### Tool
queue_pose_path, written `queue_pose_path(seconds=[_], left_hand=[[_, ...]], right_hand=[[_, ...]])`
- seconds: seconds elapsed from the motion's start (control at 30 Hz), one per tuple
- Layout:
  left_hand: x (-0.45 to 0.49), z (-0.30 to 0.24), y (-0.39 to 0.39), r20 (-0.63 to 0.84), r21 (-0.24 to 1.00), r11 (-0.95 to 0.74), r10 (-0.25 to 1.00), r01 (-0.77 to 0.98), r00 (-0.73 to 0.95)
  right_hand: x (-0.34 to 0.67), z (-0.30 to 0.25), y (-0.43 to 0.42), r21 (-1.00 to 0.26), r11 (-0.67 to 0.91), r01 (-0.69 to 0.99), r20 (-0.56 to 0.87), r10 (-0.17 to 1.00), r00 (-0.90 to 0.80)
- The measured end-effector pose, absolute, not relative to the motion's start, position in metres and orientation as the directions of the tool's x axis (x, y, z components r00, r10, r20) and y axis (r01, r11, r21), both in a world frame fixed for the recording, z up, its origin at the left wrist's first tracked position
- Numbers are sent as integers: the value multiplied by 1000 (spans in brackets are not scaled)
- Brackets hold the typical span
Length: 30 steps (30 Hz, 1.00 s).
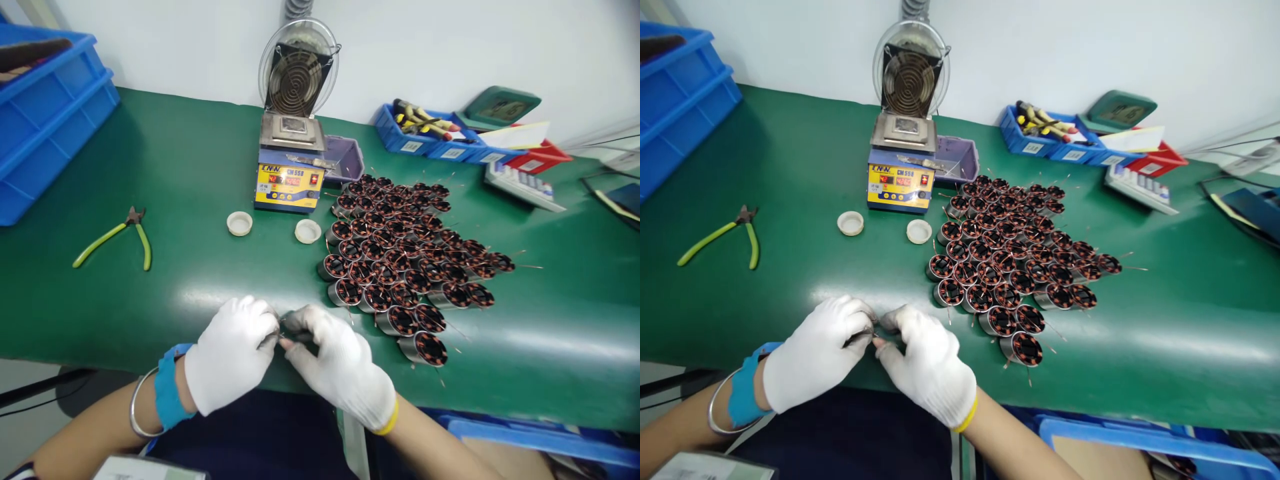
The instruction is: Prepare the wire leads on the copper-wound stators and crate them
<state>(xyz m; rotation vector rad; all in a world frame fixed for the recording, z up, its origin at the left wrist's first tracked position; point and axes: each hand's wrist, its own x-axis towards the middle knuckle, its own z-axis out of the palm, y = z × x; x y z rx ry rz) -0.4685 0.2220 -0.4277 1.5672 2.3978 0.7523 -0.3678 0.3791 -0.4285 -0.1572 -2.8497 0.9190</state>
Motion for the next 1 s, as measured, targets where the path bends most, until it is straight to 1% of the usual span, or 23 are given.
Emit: queue_pose_path(seconds=[0.03,0.07,0.1,0.13,0.17,0.23,0.3,0.43,0.53,0.6,0.73,0.9,1.0], left_hand=[[-469,-428,222,130,505,309,896,806,-424],[-469,-429,222,138,506,303,896,808,-423],[-468,-429,222,145,505,303,893,808,-425],[-468,-429,222,151,503,305,890,809,-430],[-468,-429,222,148,499,313,888,808,-436],[-468,-428,221,141,489,332,883,807,-448],[-467,-427,221,145,478,337,881,811,-451],[-468,-427,220,164,474,322,882,820,-441],[-468,-427,221,163,480,327,878,814,-449],[-468,-428,220,175,477,323,876,817,-449],[-468,-430,220,183,462,314,881,829,-436],[-469,-431,219,188,463,301,886,833,-425],[-470,-430,219,179,472,302,887,828,-425]], right_hand=[[-366,-429,382,-434,898,-66,261,55,-964],[-365,-431,385,-286,945,-158,364,-45,-930],[-364,-432,387,-167,962,-217,408,-133,-903],[-362,-433,388,-91,967,-237,406,-181,-896],[-361,-434,389,-52,972,-227,382,-191,-904],[-360,-435,389,-36,981,-191,341,-168,-925],[-359,-434,387,-29,982,-187,337,-166,-927],[-358,-430,385,3,979,-203,401,-187,-897],[-357,-428,384,31,966,-256,463,-241,-853],[-358,-428,383,37,960,-278,464,-263,-846],[-362,-428,379,31,969,-246,406,-237,-883],[-363,-427,381,32,964,-264,407,-254,-877],[-363,-428,382,-40,972,-233,379,-201,-903]])
